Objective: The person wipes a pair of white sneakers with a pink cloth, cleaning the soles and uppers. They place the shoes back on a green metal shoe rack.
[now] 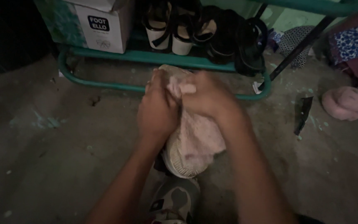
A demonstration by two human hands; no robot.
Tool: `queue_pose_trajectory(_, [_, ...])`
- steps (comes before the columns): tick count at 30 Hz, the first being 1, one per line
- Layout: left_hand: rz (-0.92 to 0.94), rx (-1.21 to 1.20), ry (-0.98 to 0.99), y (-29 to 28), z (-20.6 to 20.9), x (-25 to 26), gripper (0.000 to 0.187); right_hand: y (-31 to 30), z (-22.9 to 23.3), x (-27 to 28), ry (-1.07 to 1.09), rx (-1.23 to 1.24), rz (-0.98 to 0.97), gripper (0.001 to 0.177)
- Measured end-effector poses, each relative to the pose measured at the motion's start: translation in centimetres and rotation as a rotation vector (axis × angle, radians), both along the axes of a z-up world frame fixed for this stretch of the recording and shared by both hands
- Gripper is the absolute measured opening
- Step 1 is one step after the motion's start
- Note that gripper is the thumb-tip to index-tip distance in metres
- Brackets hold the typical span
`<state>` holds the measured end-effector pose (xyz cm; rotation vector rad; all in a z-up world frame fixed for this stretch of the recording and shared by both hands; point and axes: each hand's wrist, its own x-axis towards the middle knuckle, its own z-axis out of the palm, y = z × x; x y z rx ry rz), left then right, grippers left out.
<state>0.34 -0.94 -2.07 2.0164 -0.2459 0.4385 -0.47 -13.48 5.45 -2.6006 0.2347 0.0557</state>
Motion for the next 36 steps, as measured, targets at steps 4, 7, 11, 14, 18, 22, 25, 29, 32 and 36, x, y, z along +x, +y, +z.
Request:
queue_pose_trajectory(4, [0.014,0.017,-0.051,-0.3,-0.4,0.8,0.050,1.0,-2.2,1.2,-0.387,0.047,-0.098,0.041])
queue_pose_trajectory(7, [0.013,0.018,-0.009,-0.3,0.4,1.1,0.055,1.1,-2.8,1.9,-0.464,0.010,-0.140,0.039])
queue_pose_trajectory(11, [0.012,-0.011,0.102,-0.3,1.0,-0.1,0.053,0.6,-1.4,1.1,-0.306,0.131,-0.097,0.040])
queue_pose_trajectory(14, [0.000,-0.013,0.110,-0.3,1.2,-0.4,0.052,0.3,0.8,-0.3,0.028,0.081,-0.009,0.038])
queue_pose_trajectory(18, [0.008,-0.001,-0.082,-1.0,0.4,0.4,0.050,-0.2,1.8,-0.3,0.077,0.034,-0.021,0.031])
queue_pose_trajectory(22, [0.030,-0.010,-0.078,-1.4,0.0,1.0,0.049,0.0,0.0,1.2,-0.252,0.063,-0.062,0.037])
queue_pose_trajectory(25, [0.033,-0.020,0.022,-1.5,0.3,1.0,0.051,0.9,-1.5,2.0,-0.359,0.078,-0.177,0.038])
queue_pose_trajectory(29, [0.008,-0.044,0.040,-1.0,0.8,0.9,0.056,1.0,-1.0,1.8,-0.222,0.106,-0.178,0.037])
queue_pose_trajectory(32, [-0.006,-0.047,-0.017,-0.6,1.1,0.5,0.049,0.8,0.2,1.4,-0.118,-0.018,-0.083,0.043])
queue_pose_trajectory(36, [0.017,-0.033,0.024,-0.7,1.1,0.2,0.051,0.2,0.4,0.7,0.037,-0.023,-0.067,0.042])
